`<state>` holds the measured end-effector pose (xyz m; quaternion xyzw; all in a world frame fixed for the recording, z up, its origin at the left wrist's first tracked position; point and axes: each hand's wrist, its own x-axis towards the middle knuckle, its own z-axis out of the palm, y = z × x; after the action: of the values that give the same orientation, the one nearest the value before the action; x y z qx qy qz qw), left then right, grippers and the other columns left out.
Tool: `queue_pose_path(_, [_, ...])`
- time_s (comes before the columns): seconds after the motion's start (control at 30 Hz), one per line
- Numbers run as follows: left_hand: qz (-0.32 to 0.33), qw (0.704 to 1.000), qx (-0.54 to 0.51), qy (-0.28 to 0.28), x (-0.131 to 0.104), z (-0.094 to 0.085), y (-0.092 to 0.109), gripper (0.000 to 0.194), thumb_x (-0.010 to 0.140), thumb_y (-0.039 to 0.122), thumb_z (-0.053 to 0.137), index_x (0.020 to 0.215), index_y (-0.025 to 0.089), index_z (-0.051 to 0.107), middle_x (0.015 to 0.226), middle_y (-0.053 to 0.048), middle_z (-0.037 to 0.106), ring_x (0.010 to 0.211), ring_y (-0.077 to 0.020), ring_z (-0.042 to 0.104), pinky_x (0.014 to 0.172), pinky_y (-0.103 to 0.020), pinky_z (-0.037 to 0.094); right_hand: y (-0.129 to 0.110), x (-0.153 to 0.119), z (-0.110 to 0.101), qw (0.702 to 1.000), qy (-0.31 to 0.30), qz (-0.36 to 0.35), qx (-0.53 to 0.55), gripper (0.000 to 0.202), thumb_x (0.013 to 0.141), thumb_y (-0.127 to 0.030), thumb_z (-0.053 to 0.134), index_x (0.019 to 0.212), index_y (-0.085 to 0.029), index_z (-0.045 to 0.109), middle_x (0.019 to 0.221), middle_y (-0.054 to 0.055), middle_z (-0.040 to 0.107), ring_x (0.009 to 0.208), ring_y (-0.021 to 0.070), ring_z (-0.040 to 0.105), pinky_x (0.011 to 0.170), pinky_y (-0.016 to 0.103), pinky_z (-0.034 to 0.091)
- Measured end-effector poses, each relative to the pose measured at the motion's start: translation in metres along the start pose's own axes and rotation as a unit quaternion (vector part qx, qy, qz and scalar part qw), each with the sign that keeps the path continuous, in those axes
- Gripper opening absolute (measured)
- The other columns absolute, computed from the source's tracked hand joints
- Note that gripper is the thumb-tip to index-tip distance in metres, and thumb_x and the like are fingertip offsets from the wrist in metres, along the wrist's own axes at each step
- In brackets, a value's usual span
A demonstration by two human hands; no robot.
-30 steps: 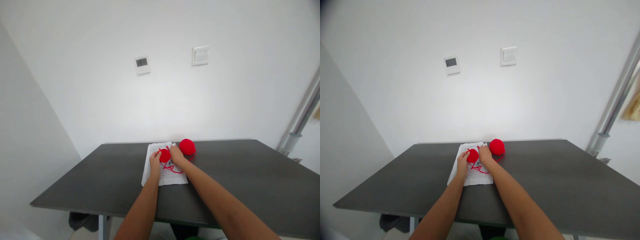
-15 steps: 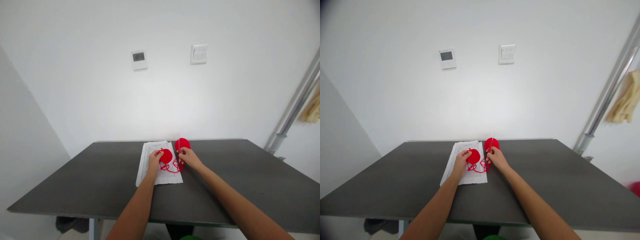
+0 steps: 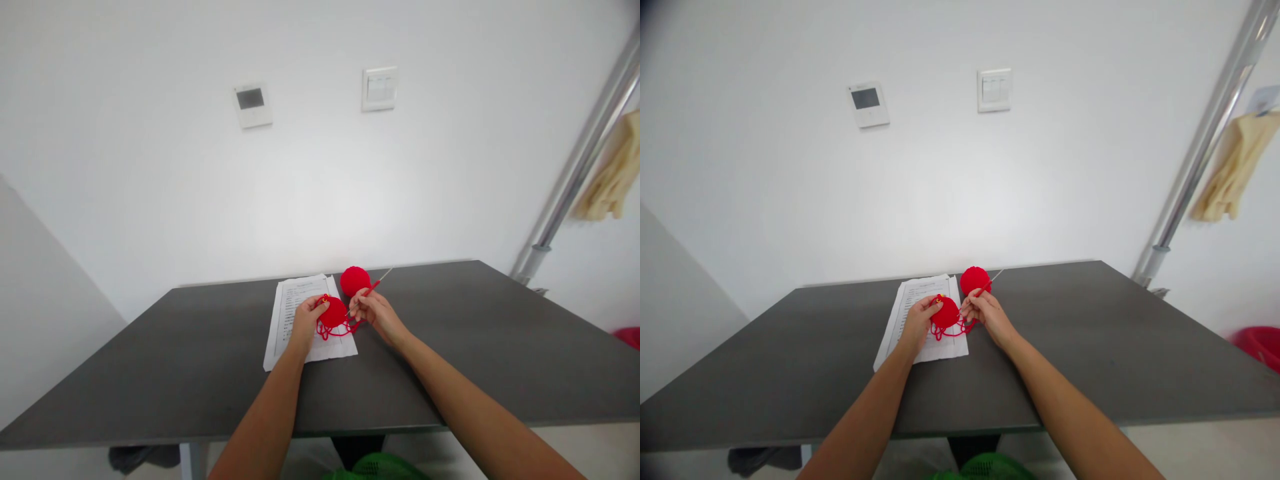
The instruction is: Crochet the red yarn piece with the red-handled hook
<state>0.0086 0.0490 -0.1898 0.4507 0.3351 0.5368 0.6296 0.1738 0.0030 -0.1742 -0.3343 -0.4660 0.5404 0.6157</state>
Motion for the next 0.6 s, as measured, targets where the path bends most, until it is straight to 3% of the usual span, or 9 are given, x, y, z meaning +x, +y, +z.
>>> queue_pose_path(0.1, [0.004, 1.000, 0.018, -0.007, -0.0016, -0.0002, 0.0000, 0.029, 0.057, 0.027, 0.077, 0.081, 0.012, 0.070, 0.071, -0.005, 0.071, 0.067, -0.0167, 0.065, 0.070, -0.029, 0.050, 0.0055, 0.0003, -0.0019, 0.999, -0.008, -0.002, -0.033, 0.035, 0.076, -0.051, 0.061, 0.070, -0.017, 0.059, 0.062, 0.002, 0.060, 0.052, 0.0113, 0.053, 0.050, 0.023, 0.043])
queue_pose_path(0.4, [0.002, 0.997, 0.081, -0.016, -0.0031, 0.0007, -0.0027, 0.027, 0.058, 0.026, 0.075, 0.083, 0.014, 0.073, 0.077, -0.007, 0.073, 0.067, -0.0182, 0.066, 0.065, -0.029, 0.051, 0.0064, -0.0024, -0.0071, 0.973, 0.085, -0.146, -0.155, 0.036, 0.082, -0.050, 0.057, 0.075, -0.016, 0.069, 0.061, -0.001, 0.052, 0.055, 0.0113, 0.046, 0.054, 0.025, 0.038])
queue_pose_path(0.6, [0.000, 0.997, 0.073, -0.023, -0.0058, 0.0030, -0.0015, 0.026, 0.057, 0.027, 0.076, 0.079, 0.015, 0.072, 0.073, -0.006, 0.073, 0.066, -0.0185, 0.066, 0.063, -0.029, 0.050, 0.0042, -0.0042, -0.0050, 0.973, 0.118, -0.132, -0.149, 0.036, 0.080, -0.051, 0.058, 0.074, -0.017, 0.069, 0.049, -0.005, 0.045, 0.044, 0.0096, 0.038, 0.045, 0.024, 0.031])
